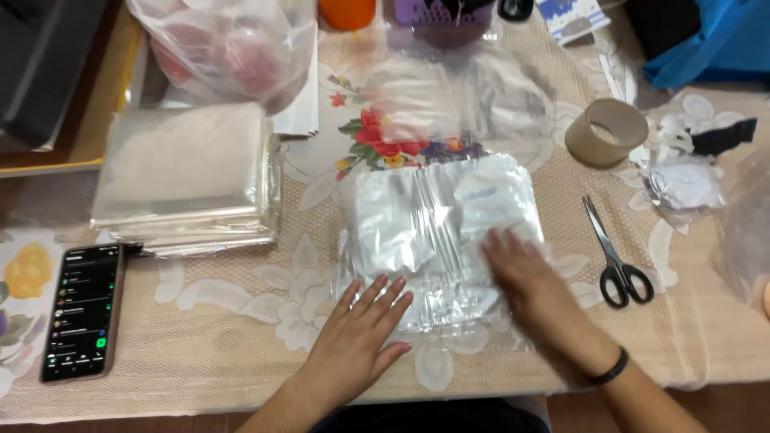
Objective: Cleaning individual clear plastic bags by wiping them with a white cloth on a table.
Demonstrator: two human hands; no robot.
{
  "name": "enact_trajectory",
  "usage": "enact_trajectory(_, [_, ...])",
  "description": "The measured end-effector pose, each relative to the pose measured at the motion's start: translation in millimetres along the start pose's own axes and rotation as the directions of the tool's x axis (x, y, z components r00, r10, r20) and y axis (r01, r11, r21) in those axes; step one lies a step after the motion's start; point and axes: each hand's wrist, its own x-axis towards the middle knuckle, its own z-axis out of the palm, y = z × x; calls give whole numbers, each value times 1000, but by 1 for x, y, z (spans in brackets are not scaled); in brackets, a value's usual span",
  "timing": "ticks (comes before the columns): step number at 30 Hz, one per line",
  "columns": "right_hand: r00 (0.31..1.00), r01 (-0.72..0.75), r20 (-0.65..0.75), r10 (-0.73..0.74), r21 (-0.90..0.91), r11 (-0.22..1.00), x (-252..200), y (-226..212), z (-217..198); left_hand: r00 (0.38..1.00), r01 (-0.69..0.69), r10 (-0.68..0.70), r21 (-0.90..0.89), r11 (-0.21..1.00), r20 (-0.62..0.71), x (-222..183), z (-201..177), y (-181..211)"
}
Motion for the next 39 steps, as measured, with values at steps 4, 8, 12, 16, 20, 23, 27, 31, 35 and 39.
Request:
enact_trajectory(4, [976, -192, -120, 183, -73, 979, -5, 22, -19, 1000, -26, 25, -42, 999, -13, 3, -5, -2])
enact_trajectory(8, [908, -418, 67, 413, 222, 881, 10, -55, -17, 999, -30, 30, 37, 999, -12, 5, -1, -2])
enact_trajectory(12, [932, 351, 79, -353, 43, 936, -17, -38, 63, 998, -38, 40, 51, 998, -41, 7, -7, -1])
enact_trajectory(16, [990, 52, 127, -54, 21, 998, -29, -28, 19, 998, -36, 37, 15, 999, -47, 2, -7, -3])
enact_trajectory(20, [994, -101, -53, 91, -213, 972, -49, 16, -9, 966, 66, -33, -119, 991, 256, 22, -43, 1])
enact_trajectory(23, [986, -98, -154, 63, -234, 967, -47, 16, -22, 968, 75, -5, -272, 959, 250, 60, -69, -11])
enact_trajectory(27, [993, 78, -87, -77, 10, 997, -19, -25, -18, 994, -99, 111, -391, 915, 8, 178, -72, -33])
enact_trajectory(31, [967, 245, 36, -253, 154, 957, 17, -66, 13, 884, -20, 75, -122, 992, 461, 283, -19, -26])
enact_trajectory(35, [992, -85, -99, 79, -63, 994, 51, -79, 13, 906, -108, 61, 91, 990, 419, 326, 80, -36])
enact_trajectory(39, [996, -48, -87, 36, -138, 989, 65, -80, 39, 824, -99, 50, 56, 993, 564, 303, 13, -13])
